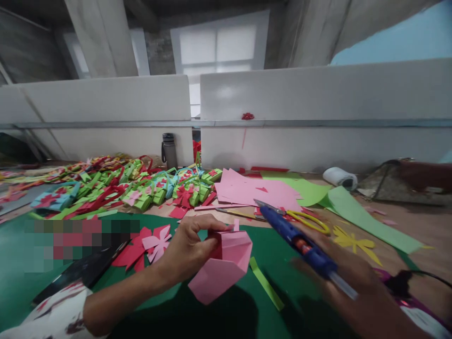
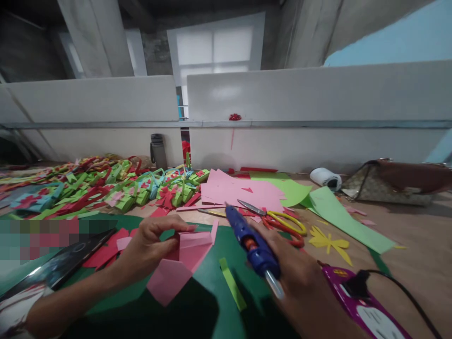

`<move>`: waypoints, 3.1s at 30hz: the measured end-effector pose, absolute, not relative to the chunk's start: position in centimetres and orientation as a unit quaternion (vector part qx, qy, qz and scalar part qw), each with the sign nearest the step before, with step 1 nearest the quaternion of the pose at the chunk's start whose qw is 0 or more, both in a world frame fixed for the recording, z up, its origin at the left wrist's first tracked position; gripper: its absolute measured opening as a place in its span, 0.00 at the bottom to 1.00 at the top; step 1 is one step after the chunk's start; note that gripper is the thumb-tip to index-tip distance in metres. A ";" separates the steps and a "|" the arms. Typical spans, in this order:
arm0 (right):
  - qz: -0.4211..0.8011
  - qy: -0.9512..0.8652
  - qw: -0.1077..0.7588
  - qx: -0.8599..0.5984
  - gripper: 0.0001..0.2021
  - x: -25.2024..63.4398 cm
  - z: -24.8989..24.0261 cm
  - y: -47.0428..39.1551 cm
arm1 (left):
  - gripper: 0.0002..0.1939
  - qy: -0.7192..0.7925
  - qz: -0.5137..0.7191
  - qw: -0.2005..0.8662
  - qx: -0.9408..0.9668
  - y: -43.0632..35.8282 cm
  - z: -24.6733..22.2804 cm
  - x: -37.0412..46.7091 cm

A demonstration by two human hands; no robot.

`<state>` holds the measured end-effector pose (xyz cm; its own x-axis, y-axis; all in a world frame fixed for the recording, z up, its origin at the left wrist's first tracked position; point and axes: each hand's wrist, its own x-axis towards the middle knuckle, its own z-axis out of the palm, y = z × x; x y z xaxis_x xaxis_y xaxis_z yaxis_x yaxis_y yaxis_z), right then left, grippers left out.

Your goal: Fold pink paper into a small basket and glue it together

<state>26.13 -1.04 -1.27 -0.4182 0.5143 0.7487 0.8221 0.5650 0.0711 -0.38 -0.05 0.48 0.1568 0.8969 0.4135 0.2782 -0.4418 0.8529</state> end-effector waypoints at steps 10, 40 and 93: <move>-0.527 -0.742 0.040 -0.413 0.26 28.8 -3.2 1.6 | 0.10 0.423 0.515 0.307 0.680 0.4 0.7 -0.3; -0.059 -0.884 0.420 -0.196 0.09 21.8 1.8 -1.8 | 0.09 0.174 0.494 -0.085 0.848 -0.8 0.3 0.6; -0.152 -0.900 0.379 -0.155 0.11 22.4 -0.1 -2.6 | 0.07 0.142 0.502 -0.016 0.853 -0.4 -1.3 2.0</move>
<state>22.42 -2.57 -0.10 -0.6652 0.1642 0.7284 0.3940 0.9058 0.1557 1.97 -0.41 -1.30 0.4564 0.2262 0.8605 0.2579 -0.9593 0.1154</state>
